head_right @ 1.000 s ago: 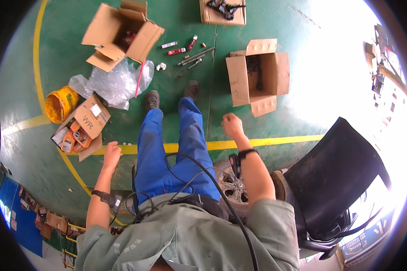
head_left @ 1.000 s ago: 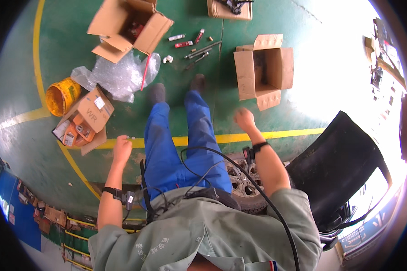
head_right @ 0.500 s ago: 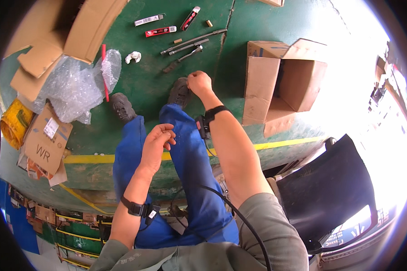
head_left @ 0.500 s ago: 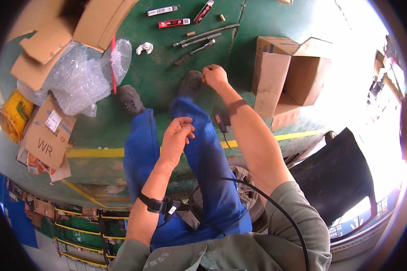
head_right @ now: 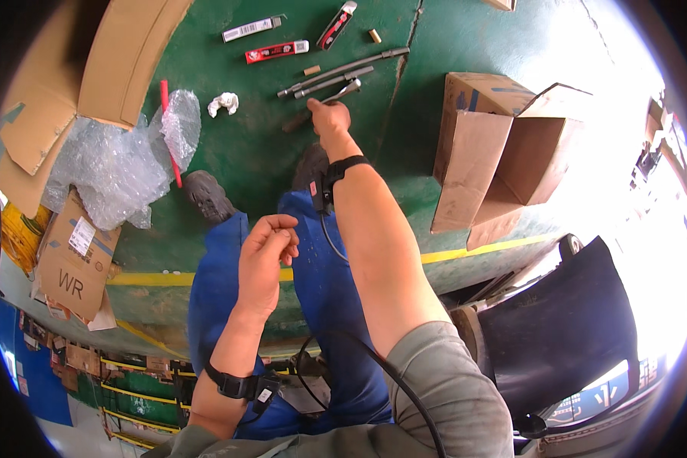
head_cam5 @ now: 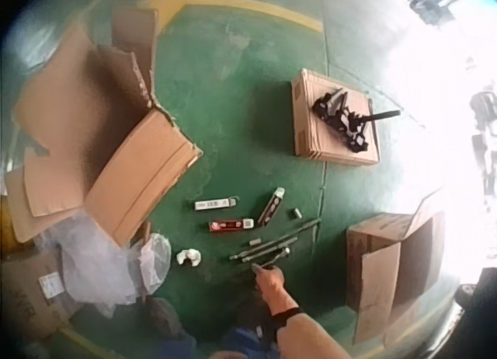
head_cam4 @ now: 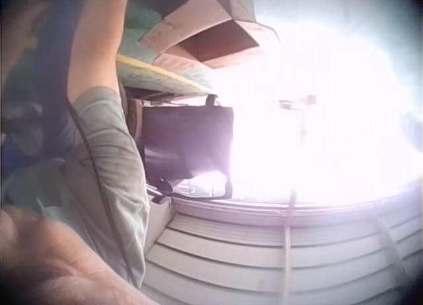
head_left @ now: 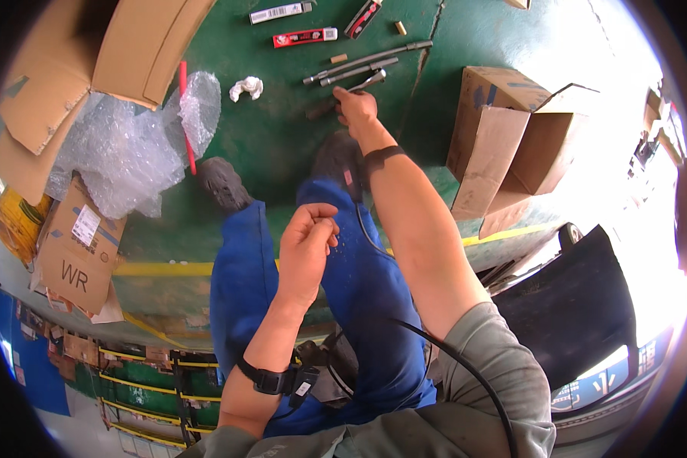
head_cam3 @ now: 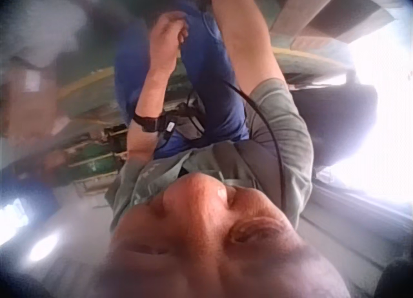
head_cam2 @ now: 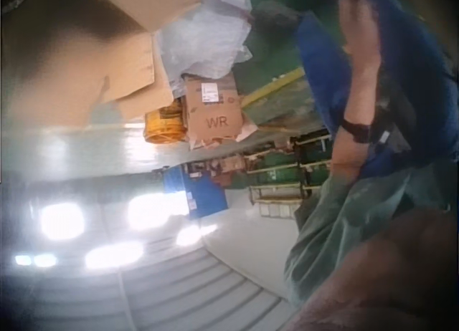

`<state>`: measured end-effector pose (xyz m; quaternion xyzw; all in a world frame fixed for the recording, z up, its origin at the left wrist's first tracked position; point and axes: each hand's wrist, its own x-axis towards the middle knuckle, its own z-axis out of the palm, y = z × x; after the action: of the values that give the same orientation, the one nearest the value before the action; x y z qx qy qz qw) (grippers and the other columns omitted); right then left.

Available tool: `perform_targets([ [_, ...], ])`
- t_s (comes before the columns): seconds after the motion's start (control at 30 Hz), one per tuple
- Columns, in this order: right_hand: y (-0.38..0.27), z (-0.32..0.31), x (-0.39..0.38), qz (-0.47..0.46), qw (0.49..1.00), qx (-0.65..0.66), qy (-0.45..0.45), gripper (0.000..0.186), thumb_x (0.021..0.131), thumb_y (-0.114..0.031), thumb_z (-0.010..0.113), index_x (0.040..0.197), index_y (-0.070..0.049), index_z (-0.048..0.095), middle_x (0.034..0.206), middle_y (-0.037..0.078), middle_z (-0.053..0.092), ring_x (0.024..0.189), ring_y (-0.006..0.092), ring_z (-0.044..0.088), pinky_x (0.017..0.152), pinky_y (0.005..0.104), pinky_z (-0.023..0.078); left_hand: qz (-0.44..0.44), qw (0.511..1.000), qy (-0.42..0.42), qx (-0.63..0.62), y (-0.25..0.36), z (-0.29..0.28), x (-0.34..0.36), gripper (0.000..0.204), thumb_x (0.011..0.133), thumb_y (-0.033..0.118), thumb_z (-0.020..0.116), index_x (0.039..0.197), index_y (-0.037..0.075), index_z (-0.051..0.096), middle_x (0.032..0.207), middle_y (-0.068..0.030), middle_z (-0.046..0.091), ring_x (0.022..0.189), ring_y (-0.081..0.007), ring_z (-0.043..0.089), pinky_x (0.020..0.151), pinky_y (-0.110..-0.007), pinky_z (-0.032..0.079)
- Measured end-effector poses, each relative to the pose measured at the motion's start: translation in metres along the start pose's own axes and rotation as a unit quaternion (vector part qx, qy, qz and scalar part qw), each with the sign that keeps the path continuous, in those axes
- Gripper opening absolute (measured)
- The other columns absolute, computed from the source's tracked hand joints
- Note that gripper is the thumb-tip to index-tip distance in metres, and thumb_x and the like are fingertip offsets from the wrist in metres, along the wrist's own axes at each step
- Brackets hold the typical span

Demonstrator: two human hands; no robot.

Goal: The person works under the hood of a car, using a ratchet wrench to loosen and remove bolts from the engine. The person then removes a plastic engine cover and sets it aside.

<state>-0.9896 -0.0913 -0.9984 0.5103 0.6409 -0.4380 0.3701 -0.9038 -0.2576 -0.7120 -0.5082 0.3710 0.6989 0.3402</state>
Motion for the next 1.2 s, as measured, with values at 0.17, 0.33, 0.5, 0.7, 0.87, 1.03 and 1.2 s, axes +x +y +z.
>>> perform_targets([
  [0.17,-0.004,-0.001,-0.001,-0.038,0.999,0.026,0.001,0.022,0.084,-0.019,0.075,0.094,-0.001,0.067,0.079,0.005,0.063,0.062,0.0159,0.059,0.051,0.0319,0.048,0.004,0.998,-0.018,0.067,0.005,0.007,0.001,0.017,0.101,0.007,0.054,0.114,0.001,0.065,0.089,-0.0015,0.063,0.076,-0.0069,0.056,0.067,-0.022,0.044],
  [0.33,-0.005,0.003,-0.012,0.000,0.966,0.155,0.207,0.029,0.083,-0.025,0.067,0.092,0.003,0.070,0.079,0.011,0.070,0.069,0.0266,0.065,0.068,0.0393,0.055,0.027,0.998,-0.031,0.039,0.010,-0.001,-0.004,0.015,0.101,0.008,0.056,0.113,0.003,0.064,0.090,-0.0002,0.063,0.079,-0.0061,0.056,0.072,-0.022,0.048],
  [0.5,-0.016,0.022,-0.011,-0.189,0.958,-0.029,0.214,0.032,0.085,-0.028,0.070,0.090,0.003,0.071,0.079,0.016,0.072,0.069,0.0303,0.069,0.071,0.0416,0.056,0.004,0.998,-0.019,0.059,0.017,-0.002,-0.003,0.014,0.101,0.006,0.056,0.112,0.003,0.064,0.086,0.0016,0.062,0.073,-0.0048,0.055,0.067,-0.023,0.047],
  [0.7,-0.034,0.056,0.009,-0.140,0.958,-0.131,0.211,0.037,0.083,-0.030,0.072,0.082,0.007,0.071,0.083,0.025,0.074,0.082,0.0431,0.072,0.081,0.0466,0.058,0.024,0.996,-0.039,0.078,0.033,-0.007,-0.008,0.017,0.101,0.007,0.054,0.116,0.003,0.062,0.093,0.0002,0.061,0.082,-0.0071,0.054,0.072,-0.023,0.045],
  [0.87,-0.054,0.068,-0.022,-0.035,0.982,0.033,0.185,0.040,0.085,-0.030,0.070,0.072,0.007,0.064,0.072,0.017,0.069,0.056,0.0300,0.066,0.057,0.0422,0.056,0.038,0.996,-0.042,0.073,0.035,-0.017,-0.006,0.017,0.101,0.009,0.054,0.115,0.003,0.063,0.093,-0.0001,0.062,0.081,-0.0069,0.055,0.072,-0.023,0.045],
  [1.03,-0.068,0.034,-0.101,-0.092,0.978,0.170,0.073,0.024,0.085,-0.021,0.065,0.073,-0.003,0.055,0.062,0.006,0.052,0.046,0.0183,0.049,0.043,0.0361,0.043,0.091,0.995,-0.019,0.043,0.025,-0.031,-0.002,0.018,0.100,0.011,0.057,0.114,0.005,0.066,0.090,0.0015,0.064,0.078,-0.0058,0.057,0.067,-0.022,0.043],
  [1.2,-0.074,-0.063,-0.220,-0.099,0.976,0.175,-0.082,0.021,0.090,-0.017,0.064,0.077,-0.003,0.055,0.062,0.005,0.052,0.047,0.0166,0.051,0.044,0.0328,0.043,0.080,0.995,-0.008,0.051,0.015,-0.049,-0.003,0.017,0.100,0.011,0.058,0.114,0.005,0.066,0.091,0.0000,0.064,0.074,-0.0072,0.056,0.065,-0.023,0.043],
])
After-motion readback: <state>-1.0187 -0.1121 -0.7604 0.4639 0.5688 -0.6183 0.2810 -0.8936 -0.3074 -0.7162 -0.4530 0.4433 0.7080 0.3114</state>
